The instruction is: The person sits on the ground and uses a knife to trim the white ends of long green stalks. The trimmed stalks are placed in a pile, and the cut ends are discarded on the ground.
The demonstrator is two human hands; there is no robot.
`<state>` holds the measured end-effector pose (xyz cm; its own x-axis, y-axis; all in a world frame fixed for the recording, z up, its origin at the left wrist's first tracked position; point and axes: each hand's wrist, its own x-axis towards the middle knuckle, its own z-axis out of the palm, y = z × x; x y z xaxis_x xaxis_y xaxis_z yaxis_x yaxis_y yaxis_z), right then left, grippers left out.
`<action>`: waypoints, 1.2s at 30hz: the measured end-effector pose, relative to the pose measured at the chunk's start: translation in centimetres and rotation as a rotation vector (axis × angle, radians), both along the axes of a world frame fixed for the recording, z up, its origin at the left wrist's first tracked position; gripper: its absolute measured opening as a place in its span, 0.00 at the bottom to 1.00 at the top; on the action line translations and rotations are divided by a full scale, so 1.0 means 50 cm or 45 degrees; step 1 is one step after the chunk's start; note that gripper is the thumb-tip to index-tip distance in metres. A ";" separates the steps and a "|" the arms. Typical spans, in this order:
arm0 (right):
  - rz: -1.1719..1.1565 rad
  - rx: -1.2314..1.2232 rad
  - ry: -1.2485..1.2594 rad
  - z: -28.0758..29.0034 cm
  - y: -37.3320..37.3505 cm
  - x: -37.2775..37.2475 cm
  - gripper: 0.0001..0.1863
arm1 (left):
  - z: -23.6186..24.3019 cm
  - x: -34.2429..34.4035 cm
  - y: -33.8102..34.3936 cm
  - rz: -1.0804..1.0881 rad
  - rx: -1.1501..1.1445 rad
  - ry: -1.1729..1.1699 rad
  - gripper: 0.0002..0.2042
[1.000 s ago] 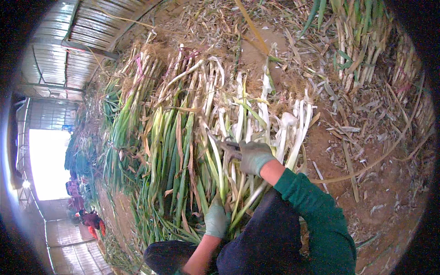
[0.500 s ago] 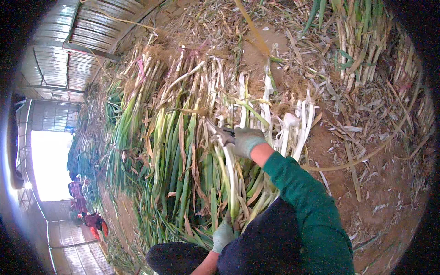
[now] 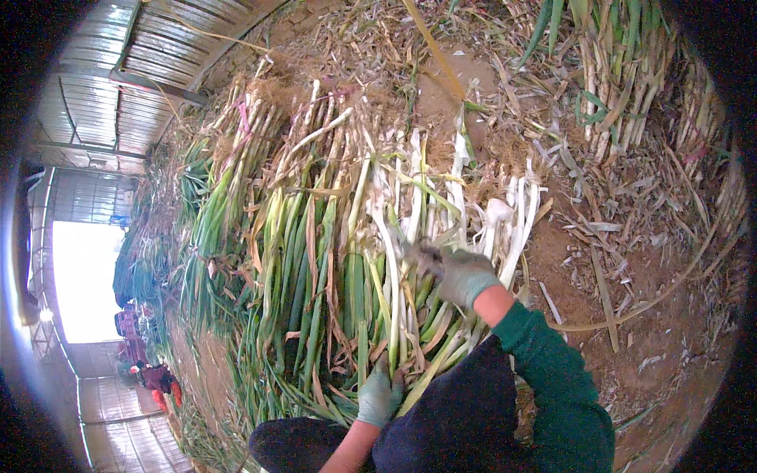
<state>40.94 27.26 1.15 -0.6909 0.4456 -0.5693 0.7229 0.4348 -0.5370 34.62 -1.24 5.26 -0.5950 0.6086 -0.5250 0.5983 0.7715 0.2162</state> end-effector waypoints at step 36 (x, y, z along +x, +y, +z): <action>0.253 0.122 0.162 0.018 0.003 -0.120 0.28 | -0.149 -0.168 0.244 -0.118 0.586 0.163 0.19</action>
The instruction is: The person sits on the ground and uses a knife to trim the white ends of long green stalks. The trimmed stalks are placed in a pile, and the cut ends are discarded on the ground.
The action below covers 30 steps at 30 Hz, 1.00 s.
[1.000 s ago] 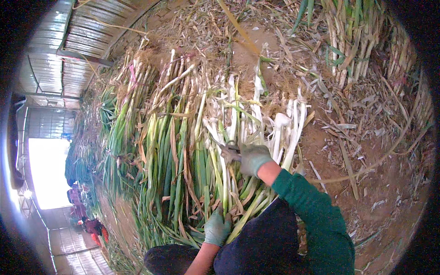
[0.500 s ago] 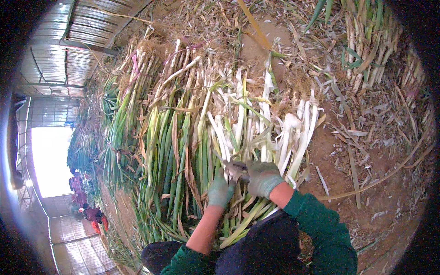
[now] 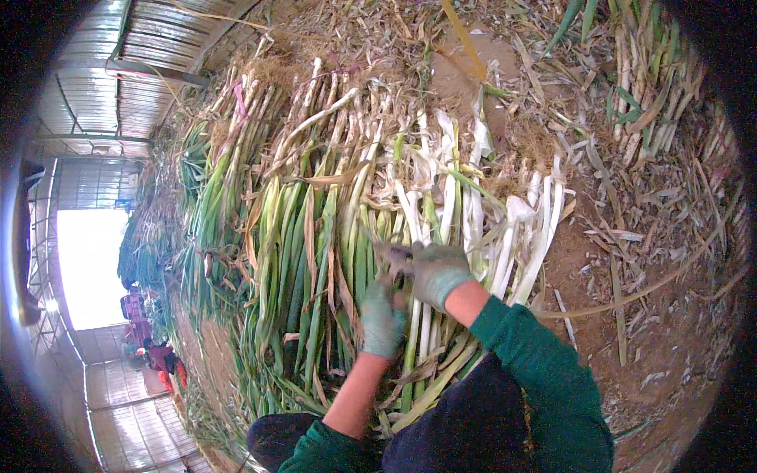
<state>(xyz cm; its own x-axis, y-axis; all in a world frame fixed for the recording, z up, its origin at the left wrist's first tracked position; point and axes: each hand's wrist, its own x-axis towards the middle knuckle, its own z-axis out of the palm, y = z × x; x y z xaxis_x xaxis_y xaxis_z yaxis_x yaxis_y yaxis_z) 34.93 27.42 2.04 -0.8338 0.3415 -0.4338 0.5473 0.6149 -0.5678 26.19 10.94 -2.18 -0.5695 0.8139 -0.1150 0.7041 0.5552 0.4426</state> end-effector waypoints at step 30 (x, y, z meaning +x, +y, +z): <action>-0.197 -0.105 -0.116 -0.067 0.000 0.018 0.31 | 0.022 -0.112 0.008 0.319 -0.656 0.180 0.21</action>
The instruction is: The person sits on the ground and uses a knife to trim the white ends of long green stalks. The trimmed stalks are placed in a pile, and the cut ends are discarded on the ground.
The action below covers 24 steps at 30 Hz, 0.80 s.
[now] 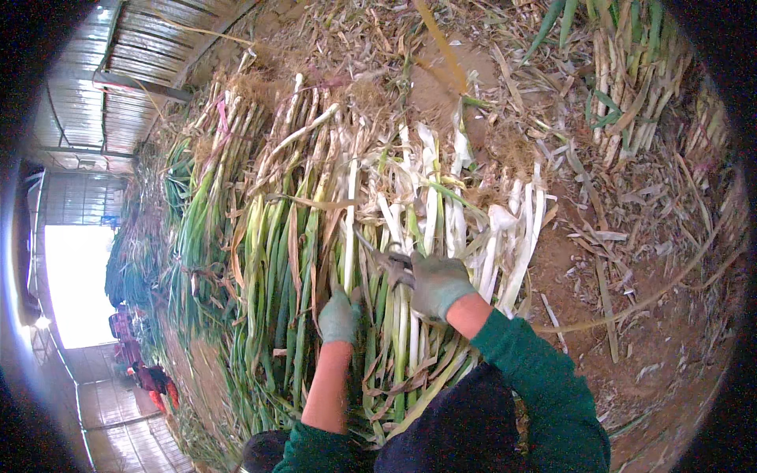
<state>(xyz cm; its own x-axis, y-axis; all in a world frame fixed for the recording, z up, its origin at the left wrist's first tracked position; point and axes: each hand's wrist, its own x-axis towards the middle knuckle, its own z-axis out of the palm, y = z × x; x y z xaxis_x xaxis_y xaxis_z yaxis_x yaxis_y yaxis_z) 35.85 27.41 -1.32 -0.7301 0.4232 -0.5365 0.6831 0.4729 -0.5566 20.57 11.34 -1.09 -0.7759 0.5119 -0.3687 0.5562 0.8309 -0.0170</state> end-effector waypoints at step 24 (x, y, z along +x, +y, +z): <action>-0.241 0.140 -0.037 -0.025 0.160 -0.150 0.25 | 0.053 0.147 -0.067 -0.038 -0.039 -0.109 0.17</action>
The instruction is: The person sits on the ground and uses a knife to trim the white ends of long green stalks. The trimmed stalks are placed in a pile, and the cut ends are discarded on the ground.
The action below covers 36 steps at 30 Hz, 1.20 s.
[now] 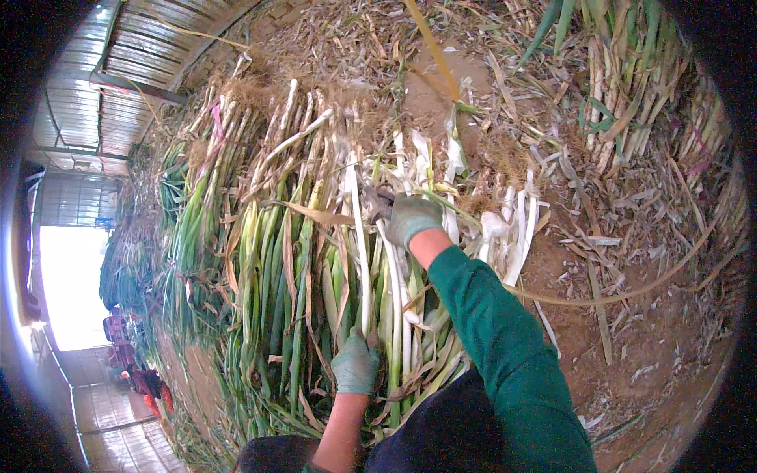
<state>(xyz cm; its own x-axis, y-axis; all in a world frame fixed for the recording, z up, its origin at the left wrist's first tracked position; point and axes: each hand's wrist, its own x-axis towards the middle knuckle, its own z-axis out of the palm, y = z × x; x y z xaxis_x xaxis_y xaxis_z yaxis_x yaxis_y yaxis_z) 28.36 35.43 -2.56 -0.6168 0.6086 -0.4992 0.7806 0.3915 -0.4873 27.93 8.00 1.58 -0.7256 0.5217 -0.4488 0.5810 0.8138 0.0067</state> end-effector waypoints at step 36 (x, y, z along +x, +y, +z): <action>0.369 -0.075 -0.124 0.086 -0.118 0.187 0.40 | -0.109 0.101 0.100 -0.133 0.153 -0.492 0.29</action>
<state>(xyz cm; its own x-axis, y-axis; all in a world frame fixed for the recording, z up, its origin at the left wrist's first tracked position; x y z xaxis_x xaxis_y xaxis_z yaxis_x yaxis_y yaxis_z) 37.68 29.52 1.76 -0.7079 0.3822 -0.5940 0.6847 0.5780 -0.4440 32.99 13.01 -3.85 -0.4563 0.6490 -0.6088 0.5966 0.7307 0.3318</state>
